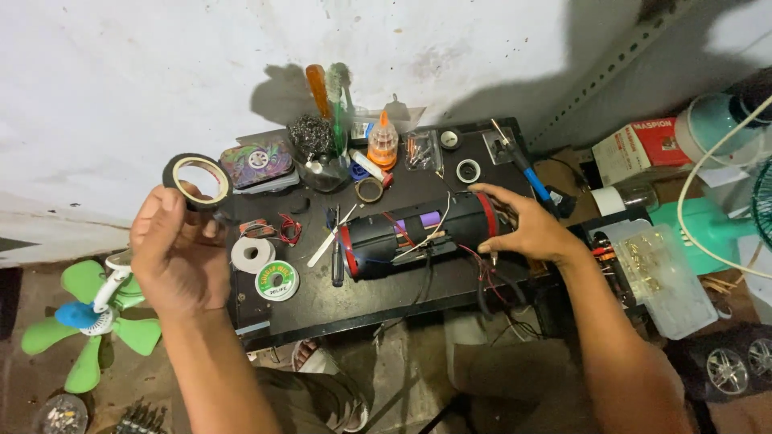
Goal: The person works on a cylindrical electronic device, twisting wires and securing connections with black electrical tape. They handle the device, wires, and tape, wrapping the tape around the wires and the body of the device.
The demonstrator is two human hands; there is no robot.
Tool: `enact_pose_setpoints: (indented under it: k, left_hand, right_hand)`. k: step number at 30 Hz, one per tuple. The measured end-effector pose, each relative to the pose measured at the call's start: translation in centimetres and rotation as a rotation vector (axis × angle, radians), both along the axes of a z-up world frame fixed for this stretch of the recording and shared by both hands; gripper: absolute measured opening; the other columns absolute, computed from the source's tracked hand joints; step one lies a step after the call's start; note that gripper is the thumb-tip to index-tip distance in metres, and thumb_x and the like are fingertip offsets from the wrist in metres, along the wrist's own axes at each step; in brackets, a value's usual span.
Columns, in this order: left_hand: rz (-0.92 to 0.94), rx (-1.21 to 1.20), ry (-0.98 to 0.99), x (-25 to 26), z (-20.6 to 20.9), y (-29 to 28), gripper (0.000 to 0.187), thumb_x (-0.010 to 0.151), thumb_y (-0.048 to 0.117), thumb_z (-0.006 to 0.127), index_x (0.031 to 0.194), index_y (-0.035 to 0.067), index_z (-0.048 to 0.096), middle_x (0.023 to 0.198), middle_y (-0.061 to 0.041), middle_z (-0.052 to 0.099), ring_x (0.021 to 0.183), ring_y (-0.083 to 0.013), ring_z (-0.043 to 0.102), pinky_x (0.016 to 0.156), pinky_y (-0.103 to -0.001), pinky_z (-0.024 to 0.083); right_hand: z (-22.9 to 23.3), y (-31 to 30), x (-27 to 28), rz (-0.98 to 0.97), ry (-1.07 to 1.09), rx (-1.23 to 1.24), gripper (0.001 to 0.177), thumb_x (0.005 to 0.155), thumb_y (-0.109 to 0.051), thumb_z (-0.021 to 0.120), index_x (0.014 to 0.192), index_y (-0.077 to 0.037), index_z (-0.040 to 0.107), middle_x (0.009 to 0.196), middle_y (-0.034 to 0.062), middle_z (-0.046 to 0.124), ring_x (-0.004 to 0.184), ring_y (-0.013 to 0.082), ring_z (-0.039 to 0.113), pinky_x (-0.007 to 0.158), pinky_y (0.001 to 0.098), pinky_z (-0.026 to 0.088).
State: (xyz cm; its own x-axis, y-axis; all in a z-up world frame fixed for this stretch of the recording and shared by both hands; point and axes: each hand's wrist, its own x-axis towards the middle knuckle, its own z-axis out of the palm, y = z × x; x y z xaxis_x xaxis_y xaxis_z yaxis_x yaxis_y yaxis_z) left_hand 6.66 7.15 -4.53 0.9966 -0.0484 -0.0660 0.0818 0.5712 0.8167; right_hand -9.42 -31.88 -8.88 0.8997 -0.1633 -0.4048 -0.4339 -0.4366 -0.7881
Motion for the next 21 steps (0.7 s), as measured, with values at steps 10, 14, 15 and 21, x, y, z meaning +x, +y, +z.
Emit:
enact_pose_setpoints:
  k: [10, 14, 15, 21]
  left_hand:
    - [-0.091, 0.243, -0.165, -0.5, -1.5, -3.3, 0.019, 0.092, 0.021, 0.075, 0.096, 0.003, 0.071, 0.076, -0.007, 0.068, 0.055, -0.0079, 0.058, 0.053, -0.019, 0.05]
    - [-0.121, 0.249, -0.185, -0.4, -1.9, -3.9, 0.016, 0.094, 0.017, 0.074, 0.096, 0.001, 0.07, 0.078, -0.007, 0.066, 0.06, -0.007, 0.059, 0.056, -0.018, 0.049]
    - [-0.128, 0.256, -0.186, -0.4, -2.0, -4.1, 0.015, 0.095, 0.016, 0.074, 0.096, 0.001, 0.069, 0.078, -0.007, 0.065, 0.061, -0.0072, 0.057, 0.056, -0.019, 0.048]
    - [-0.22, 0.399, -0.188, -2.0, -0.6, -6.1, 0.018, 0.092, 0.013, 0.077, 0.096, -0.004, 0.072, 0.07, -0.01, 0.06, 0.057, -0.0126, 0.056, 0.05, -0.022, 0.044]
  right_hand:
    - [0.3, -0.5, -0.3, 0.049, -0.116, 0.019, 0.105, 0.061, -0.008, 0.095, 0.155, -0.009, 0.047, 0.152, 0.0226, 0.053, 0.145, 0.0396, 0.043, 0.12, 0.0537, 0.034]
    - [-1.1, -2.0, -0.4, 0.058, -0.103, 0.09, 0.104, 0.063, -0.012, 0.095, 0.155, -0.011, 0.047, 0.154, 0.0195, 0.052, 0.143, 0.0342, 0.045, 0.118, 0.0498, 0.037]
    - [-1.7, -2.4, -0.4, 0.054, -0.114, 0.144, 0.105, 0.063, -0.012, 0.096, 0.155, -0.012, 0.047, 0.153, 0.0166, 0.054, 0.138, 0.0293, 0.051, 0.115, 0.0462, 0.041]
    - [-1.7, -2.4, -0.2, 0.066, -0.133, 0.212, 0.095, 0.07, -0.007, 0.09, 0.155, -0.009, 0.048, 0.152, 0.0181, 0.055, 0.136, 0.0293, 0.053, 0.112, 0.0445, 0.044]
